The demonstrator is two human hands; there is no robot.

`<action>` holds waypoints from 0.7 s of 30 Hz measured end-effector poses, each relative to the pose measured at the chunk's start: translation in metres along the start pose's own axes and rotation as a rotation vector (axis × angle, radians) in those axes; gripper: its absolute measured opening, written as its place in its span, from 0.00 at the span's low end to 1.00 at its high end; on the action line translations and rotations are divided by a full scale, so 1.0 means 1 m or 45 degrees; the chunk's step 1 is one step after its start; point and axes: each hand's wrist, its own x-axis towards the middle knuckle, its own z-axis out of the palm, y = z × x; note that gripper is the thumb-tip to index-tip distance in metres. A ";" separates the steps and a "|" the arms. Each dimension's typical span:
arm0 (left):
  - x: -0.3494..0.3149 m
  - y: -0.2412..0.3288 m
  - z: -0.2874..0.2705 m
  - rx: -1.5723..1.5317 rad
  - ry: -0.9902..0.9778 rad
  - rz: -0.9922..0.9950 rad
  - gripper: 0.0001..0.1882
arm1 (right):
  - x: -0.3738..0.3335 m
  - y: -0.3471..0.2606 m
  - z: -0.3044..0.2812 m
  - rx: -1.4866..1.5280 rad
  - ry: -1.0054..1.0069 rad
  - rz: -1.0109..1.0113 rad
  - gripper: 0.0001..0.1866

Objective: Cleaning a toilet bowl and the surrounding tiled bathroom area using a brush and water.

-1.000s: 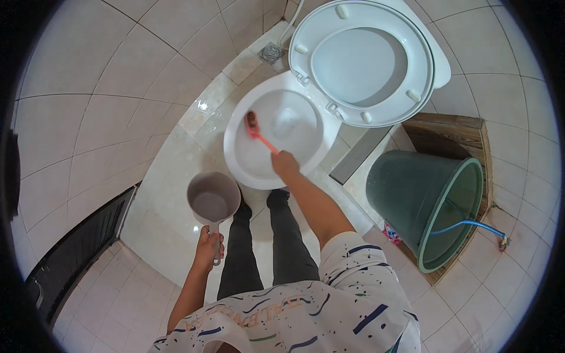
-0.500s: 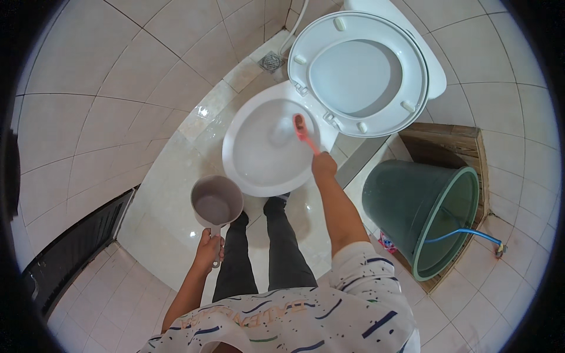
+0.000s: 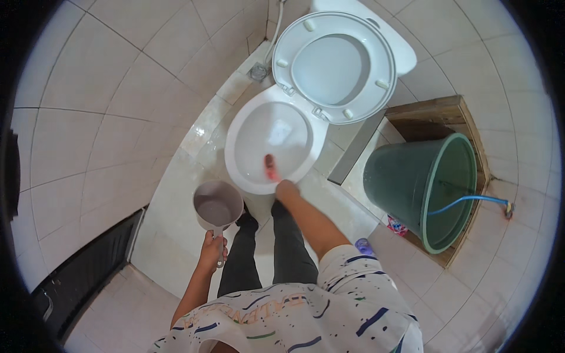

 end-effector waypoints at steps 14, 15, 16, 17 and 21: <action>-0.017 0.016 -0.006 0.612 -0.277 0.220 0.06 | -0.175 0.080 0.052 1.186 0.626 0.196 0.22; -0.017 0.016 0.000 0.645 -0.320 0.220 0.06 | -0.202 0.091 0.064 1.231 0.682 0.190 0.22; -0.017 0.014 0.010 0.685 -0.360 0.207 0.06 | -0.228 0.103 0.075 1.363 0.685 0.253 0.22; -0.019 0.012 0.021 0.734 -0.343 0.221 0.06 | -0.253 0.115 0.086 1.500 0.692 0.318 0.22; -0.029 -0.003 0.081 0.868 -0.477 0.245 0.07 | -0.317 0.166 0.126 1.664 0.609 0.753 0.22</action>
